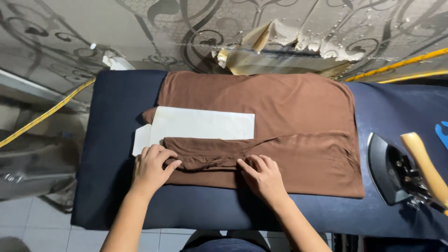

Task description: Ironing and neatly folding a brown button-up shirt using an iron and a folding board.

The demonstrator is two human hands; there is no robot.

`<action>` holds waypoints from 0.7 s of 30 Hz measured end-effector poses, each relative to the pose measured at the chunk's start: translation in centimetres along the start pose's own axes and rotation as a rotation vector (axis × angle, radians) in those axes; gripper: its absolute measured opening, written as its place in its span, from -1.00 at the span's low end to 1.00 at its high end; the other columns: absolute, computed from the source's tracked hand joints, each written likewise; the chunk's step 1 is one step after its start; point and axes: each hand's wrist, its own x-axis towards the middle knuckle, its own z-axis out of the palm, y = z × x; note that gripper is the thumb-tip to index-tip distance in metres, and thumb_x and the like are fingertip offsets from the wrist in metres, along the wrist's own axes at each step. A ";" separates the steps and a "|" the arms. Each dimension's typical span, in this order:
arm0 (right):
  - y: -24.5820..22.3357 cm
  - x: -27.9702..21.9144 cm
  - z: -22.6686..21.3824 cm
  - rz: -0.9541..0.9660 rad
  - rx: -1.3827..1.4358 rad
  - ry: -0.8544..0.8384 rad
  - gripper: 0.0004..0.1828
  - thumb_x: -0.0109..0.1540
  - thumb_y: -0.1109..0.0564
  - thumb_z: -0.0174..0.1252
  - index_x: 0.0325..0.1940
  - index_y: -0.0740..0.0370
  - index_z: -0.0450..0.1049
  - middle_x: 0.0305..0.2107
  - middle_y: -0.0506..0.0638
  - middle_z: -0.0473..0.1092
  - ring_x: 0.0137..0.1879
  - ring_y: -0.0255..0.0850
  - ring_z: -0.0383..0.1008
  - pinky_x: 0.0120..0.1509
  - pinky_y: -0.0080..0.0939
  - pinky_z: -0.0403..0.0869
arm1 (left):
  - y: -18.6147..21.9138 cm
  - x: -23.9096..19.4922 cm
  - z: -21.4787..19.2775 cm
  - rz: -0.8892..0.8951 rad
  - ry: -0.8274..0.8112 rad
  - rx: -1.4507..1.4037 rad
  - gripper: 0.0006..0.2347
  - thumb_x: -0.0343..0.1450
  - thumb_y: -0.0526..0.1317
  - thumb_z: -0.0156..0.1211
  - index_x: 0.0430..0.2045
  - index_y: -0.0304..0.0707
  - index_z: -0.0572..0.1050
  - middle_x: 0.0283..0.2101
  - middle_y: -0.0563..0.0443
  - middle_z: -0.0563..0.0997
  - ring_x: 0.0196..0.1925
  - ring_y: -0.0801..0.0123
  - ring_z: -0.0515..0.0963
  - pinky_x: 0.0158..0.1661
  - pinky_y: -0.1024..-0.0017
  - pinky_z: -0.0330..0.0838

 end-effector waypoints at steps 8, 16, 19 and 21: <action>-0.1 -1.1 3.7 0.203 -0.024 0.074 -0.78 0.16 0.00 0.36 -0.11 -0.05 0.62 -0.23 -0.16 0.50 -0.07 -0.13 0.46 -0.08 -0.04 0.37 | -4.2 -1.7 3.6 -0.107 0.012 -0.001 -0.83 0.28 -0.12 0.42 -0.49 -0.12 0.54 -0.25 0.04 0.53 -0.07 0.04 0.50 -0.06 0.14 0.43; 1.0 1.0 -0.9 0.228 0.107 0.080 -0.81 0.07 0.04 0.38 -0.25 0.02 0.61 -0.23 -0.07 0.53 -0.06 -0.04 0.49 -0.04 -0.02 0.40 | -5.9 -1.6 4.7 -0.220 0.046 -0.230 -0.70 0.21 -0.19 0.49 -0.33 -0.23 0.48 -0.20 -0.04 0.58 -0.14 0.12 0.57 -0.08 0.17 0.47; 5.8 0.9 -8.5 0.247 -0.024 0.148 -0.69 0.10 0.22 0.22 -0.08 0.07 0.62 -0.15 0.03 0.55 0.00 -0.02 0.56 0.14 -0.06 0.51 | -7.3 -1.5 5.8 -0.231 0.018 -0.332 -0.72 0.23 -0.24 0.46 -0.31 -0.26 0.46 -0.17 -0.07 0.58 -0.10 0.17 0.61 -0.08 0.23 0.53; 10.6 -1.0 -13.7 0.549 -0.746 0.150 -0.77 0.23 -0.07 0.39 -0.13 0.06 0.64 -0.23 0.13 0.52 -0.02 0.15 0.51 0.10 0.14 0.43 | -7.5 -1.7 5.8 -0.217 0.024 -0.421 -0.74 0.25 -0.28 0.43 -0.31 -0.28 0.46 -0.16 -0.09 0.58 -0.09 0.16 0.60 -0.04 0.26 0.55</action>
